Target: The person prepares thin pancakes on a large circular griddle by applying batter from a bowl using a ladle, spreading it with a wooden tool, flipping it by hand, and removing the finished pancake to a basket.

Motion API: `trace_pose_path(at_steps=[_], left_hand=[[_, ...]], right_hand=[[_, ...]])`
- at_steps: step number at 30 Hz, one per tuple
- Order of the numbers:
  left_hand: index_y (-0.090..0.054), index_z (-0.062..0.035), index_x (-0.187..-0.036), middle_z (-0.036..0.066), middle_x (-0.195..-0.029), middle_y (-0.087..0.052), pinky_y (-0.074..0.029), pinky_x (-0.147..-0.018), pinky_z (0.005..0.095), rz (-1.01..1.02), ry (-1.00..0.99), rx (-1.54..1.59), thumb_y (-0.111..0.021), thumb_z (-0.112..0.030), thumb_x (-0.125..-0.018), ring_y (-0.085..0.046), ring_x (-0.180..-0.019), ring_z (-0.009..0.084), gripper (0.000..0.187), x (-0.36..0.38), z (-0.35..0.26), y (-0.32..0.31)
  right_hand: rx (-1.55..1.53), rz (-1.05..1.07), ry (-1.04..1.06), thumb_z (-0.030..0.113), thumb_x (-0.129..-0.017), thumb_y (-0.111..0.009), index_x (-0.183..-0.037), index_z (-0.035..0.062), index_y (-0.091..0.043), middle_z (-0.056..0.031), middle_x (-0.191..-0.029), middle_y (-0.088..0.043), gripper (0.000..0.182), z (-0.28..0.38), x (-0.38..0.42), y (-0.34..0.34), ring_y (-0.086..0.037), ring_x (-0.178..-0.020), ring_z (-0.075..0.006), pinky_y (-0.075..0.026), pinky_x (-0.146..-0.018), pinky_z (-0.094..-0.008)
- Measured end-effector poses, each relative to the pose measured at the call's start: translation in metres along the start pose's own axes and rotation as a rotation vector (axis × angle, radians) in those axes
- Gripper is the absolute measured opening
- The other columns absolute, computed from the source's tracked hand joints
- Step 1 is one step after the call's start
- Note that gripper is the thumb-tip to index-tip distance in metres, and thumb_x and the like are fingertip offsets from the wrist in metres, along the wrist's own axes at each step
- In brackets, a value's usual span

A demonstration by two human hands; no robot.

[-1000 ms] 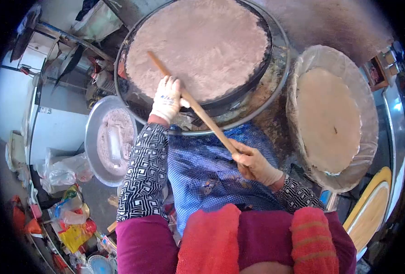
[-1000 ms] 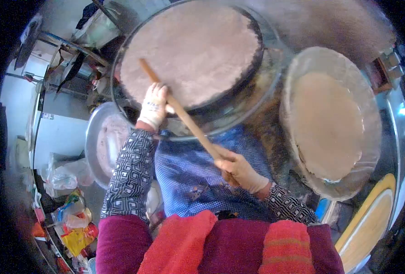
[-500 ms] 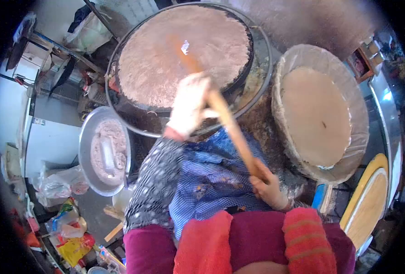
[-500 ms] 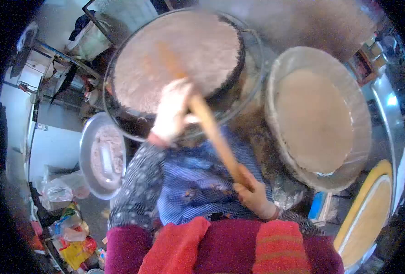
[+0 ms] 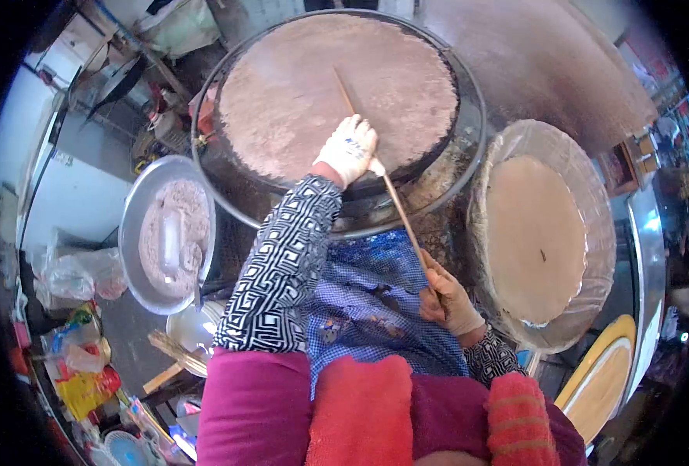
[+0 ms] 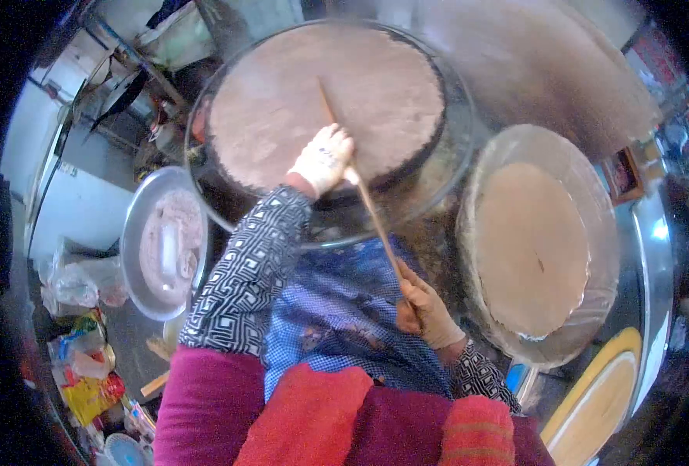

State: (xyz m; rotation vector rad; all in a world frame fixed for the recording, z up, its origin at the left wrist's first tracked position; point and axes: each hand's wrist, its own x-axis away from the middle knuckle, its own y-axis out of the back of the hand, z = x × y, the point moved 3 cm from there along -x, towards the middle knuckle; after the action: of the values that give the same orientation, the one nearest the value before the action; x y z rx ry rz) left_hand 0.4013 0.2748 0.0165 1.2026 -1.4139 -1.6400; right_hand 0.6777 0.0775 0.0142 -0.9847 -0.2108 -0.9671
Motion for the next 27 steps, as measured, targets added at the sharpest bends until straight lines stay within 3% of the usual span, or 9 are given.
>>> trace_pose_path(at_steps=[6,11,14,16,17,18,20,23,27], left_hand=[[-0.055,0.0022,-0.122,0.023,-0.131,-0.056,-0.033,-0.115,0.0483,-0.140,0.106,-0.032,-0.066,-0.040,-0.080,-0.045,-0.132,0.0412,0.060,0.087,0.062,-0.001],[-0.052,0.0038,-0.123,0.023,-0.128,-0.055,-0.034,-0.112,0.0498,-0.199,0.181,-0.013,-0.064,-0.048,-0.078,-0.046,-0.127,0.0418,0.070,0.158,0.063,0.044],[-0.048,0.0012,-0.134,0.020,-0.137,-0.049,-0.021,-0.117,0.0563,-0.278,0.315,-0.108,-0.062,-0.051,-0.084,-0.040,-0.134,0.0398,0.074,0.222,0.049,0.043],[-0.046,-0.0001,-0.138,0.020,-0.139,-0.048,-0.016,-0.119,0.0574,0.018,0.314,-0.163,-0.063,-0.049,-0.086,-0.037,-0.137,0.0393,0.073,0.251,0.049,0.015],[-0.052,-0.0022,-0.131,0.020,-0.133,-0.052,-0.017,-0.119,0.0570,0.087,0.329,-0.067,-0.065,-0.045,-0.084,-0.038,-0.135,0.0390,0.065,0.264,0.051,-0.007],[-0.058,-0.0044,-0.116,0.018,-0.119,-0.058,-0.020,-0.117,0.0570,0.103,0.316,-0.085,-0.067,-0.042,-0.082,-0.046,-0.126,0.0378,0.052,0.256,0.046,-0.003],[-0.060,-0.0068,-0.102,0.014,-0.106,-0.059,-0.025,-0.115,0.0558,0.125,0.302,-0.149,-0.068,-0.042,-0.080,-0.052,-0.114,0.0355,0.042,0.251,0.046,-0.014],[-0.061,-0.0085,-0.101,0.012,-0.102,-0.061,-0.030,-0.111,0.0521,0.172,0.323,-0.198,-0.068,-0.045,-0.081,-0.055,-0.108,0.0340,0.042,0.239,0.025,-0.007],[-0.062,-0.0080,-0.106,0.014,-0.104,-0.062,-0.031,-0.109,0.0540,0.142,0.413,-0.101,-0.067,-0.045,-0.082,-0.055,-0.109,0.0350,0.044,0.214,-0.028,-0.012]], right_hand=[[0.171,0.011,-0.028,0.023,-0.098,-0.060,-0.151,0.0153,-0.040,0.0025,-0.059,-0.046,0.057,-0.025,-0.029,-0.042,-0.040,-0.043,-0.0073,-0.032,-0.039,-0.0231],[0.431,0.018,-0.004,0.021,-0.095,-0.063,-0.146,0.0098,-0.048,0.0039,-0.073,-0.057,0.054,-0.036,-0.038,-0.057,-0.045,-0.047,-0.0053,-0.035,-0.039,-0.0223],[0.555,-0.015,0.094,0.015,-0.094,-0.064,-0.146,0.0108,-0.048,0.0036,-0.076,-0.060,0.054,-0.030,-0.038,-0.061,-0.047,-0.048,-0.0041,-0.038,-0.038,-0.0224],[0.618,-0.098,0.158,0.014,-0.094,-0.063,-0.146,0.0117,-0.048,0.0030,-0.078,-0.061,0.054,-0.018,-0.036,-0.061,-0.048,-0.049,-0.0040,-0.039,-0.038,-0.0223],[0.603,-0.110,0.146,0.014,-0.094,-0.063,-0.145,0.0122,-0.050,0.0020,-0.079,-0.062,0.053,-0.011,-0.042,-0.063,-0.048,-0.047,-0.0044,-0.041,-0.038,-0.0213],[0.624,-0.105,0.148,0.014,-0.094,-0.064,-0.144,0.0125,-0.051,0.0012,-0.079,-0.063,0.052,-0.016,-0.057,-0.056,-0.047,-0.044,-0.0051,-0.041,-0.038,-0.0207],[0.667,-0.047,0.197,0.014,-0.093,-0.066,-0.144,0.0131,-0.051,0.0008,-0.078,-0.064,0.053,-0.011,-0.076,-0.072,-0.046,-0.043,-0.0048,-0.041,-0.038,-0.0202],[0.652,-0.007,0.166,0.013,-0.092,-0.068,-0.143,0.0143,-0.053,0.0003,-0.079,-0.065,0.053,0.002,-0.082,-0.094,-0.046,-0.044,-0.0041,-0.041,-0.038,-0.0201],[0.625,-0.109,0.177,0.014,-0.092,-0.067,-0.141,0.0131,-0.055,0.0000,-0.078,-0.065,0.050,-0.018,-0.082,-0.074,-0.048,-0.045,-0.0050,-0.040,-0.038,-0.0212]])
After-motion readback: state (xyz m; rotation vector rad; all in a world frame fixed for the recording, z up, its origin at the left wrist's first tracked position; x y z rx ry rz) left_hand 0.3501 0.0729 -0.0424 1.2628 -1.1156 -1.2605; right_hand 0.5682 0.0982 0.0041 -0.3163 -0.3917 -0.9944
